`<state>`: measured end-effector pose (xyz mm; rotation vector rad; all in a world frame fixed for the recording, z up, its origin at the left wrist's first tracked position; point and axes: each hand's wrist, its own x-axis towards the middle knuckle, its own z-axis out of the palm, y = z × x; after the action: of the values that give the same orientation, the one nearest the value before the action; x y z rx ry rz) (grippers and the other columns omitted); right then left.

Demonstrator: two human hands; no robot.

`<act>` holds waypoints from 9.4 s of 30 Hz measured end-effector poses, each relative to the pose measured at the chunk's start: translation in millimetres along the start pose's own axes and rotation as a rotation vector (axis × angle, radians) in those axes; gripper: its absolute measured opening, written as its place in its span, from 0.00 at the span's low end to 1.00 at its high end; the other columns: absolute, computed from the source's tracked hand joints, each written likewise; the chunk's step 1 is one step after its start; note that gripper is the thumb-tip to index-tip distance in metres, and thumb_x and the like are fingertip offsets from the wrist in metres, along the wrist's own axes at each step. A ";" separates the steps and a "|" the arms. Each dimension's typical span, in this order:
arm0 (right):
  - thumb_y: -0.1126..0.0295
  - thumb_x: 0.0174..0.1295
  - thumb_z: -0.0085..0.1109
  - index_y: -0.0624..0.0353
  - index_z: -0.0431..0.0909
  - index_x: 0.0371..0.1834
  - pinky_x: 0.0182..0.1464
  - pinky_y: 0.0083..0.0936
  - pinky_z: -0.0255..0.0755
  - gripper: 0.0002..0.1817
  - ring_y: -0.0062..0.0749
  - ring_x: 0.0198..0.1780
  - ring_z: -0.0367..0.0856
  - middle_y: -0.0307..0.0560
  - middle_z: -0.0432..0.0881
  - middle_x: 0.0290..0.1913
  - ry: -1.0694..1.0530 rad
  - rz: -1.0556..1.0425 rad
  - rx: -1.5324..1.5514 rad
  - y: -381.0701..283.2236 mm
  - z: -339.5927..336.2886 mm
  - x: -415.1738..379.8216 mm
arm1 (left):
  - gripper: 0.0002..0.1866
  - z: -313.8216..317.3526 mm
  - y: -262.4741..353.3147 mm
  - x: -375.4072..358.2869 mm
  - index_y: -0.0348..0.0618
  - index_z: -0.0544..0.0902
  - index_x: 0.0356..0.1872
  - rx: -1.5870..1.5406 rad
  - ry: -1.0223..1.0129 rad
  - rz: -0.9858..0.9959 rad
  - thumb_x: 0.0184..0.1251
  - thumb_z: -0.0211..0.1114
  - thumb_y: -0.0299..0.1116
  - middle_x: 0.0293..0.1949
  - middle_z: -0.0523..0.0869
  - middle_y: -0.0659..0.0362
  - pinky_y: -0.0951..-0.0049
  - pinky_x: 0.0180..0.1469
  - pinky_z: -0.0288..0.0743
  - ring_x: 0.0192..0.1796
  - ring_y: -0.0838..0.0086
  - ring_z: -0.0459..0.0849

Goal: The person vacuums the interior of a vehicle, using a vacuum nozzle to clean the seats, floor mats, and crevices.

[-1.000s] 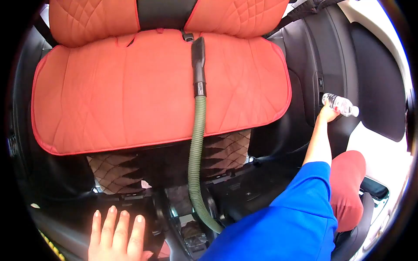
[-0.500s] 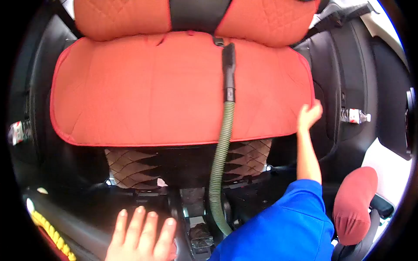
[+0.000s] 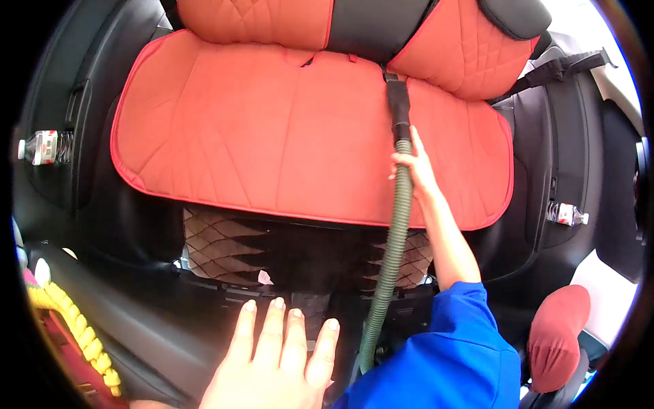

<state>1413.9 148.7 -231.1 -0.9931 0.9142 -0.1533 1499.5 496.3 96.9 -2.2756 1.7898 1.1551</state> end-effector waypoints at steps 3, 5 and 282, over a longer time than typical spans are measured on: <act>0.81 0.58 0.58 0.35 0.41 0.82 0.20 0.32 0.78 0.51 0.31 0.22 0.76 0.47 0.74 0.33 0.057 -0.016 -0.076 -1.7 -16.5 25.4 | 0.30 1.0 -0.1 0.8 0.38 0.70 0.69 -0.003 -0.002 0.000 0.69 0.58 0.41 0.59 0.79 0.42 0.48 0.73 0.57 0.66 0.51 0.73; 0.78 0.60 0.59 0.35 0.41 0.82 0.19 0.32 0.77 0.50 0.31 0.20 0.75 0.47 0.74 0.32 0.092 -0.016 -0.200 -0.2 -0.8 42.1 | 0.30 0.9 -0.4 0.8 0.38 0.70 0.69 -0.003 -0.015 -0.007 0.69 0.58 0.41 0.59 0.79 0.42 0.48 0.73 0.57 0.66 0.51 0.73; 0.62 0.65 0.61 0.46 0.63 0.72 0.23 0.21 0.70 0.31 0.26 0.21 0.74 0.47 0.81 0.33 -0.054 0.137 -0.027 -3.9 -57.3 33.9 | 0.22 7.5 -15.7 15.1 0.35 0.77 0.59 -0.044 0.303 0.000 0.65 0.54 0.30 0.47 0.83 0.49 0.61 0.70 0.65 0.58 0.61 0.79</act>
<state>1394.9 92.1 -260.9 -0.9519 0.9337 0.0018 1509.8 492.4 76.6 -2.5943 1.8731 0.8958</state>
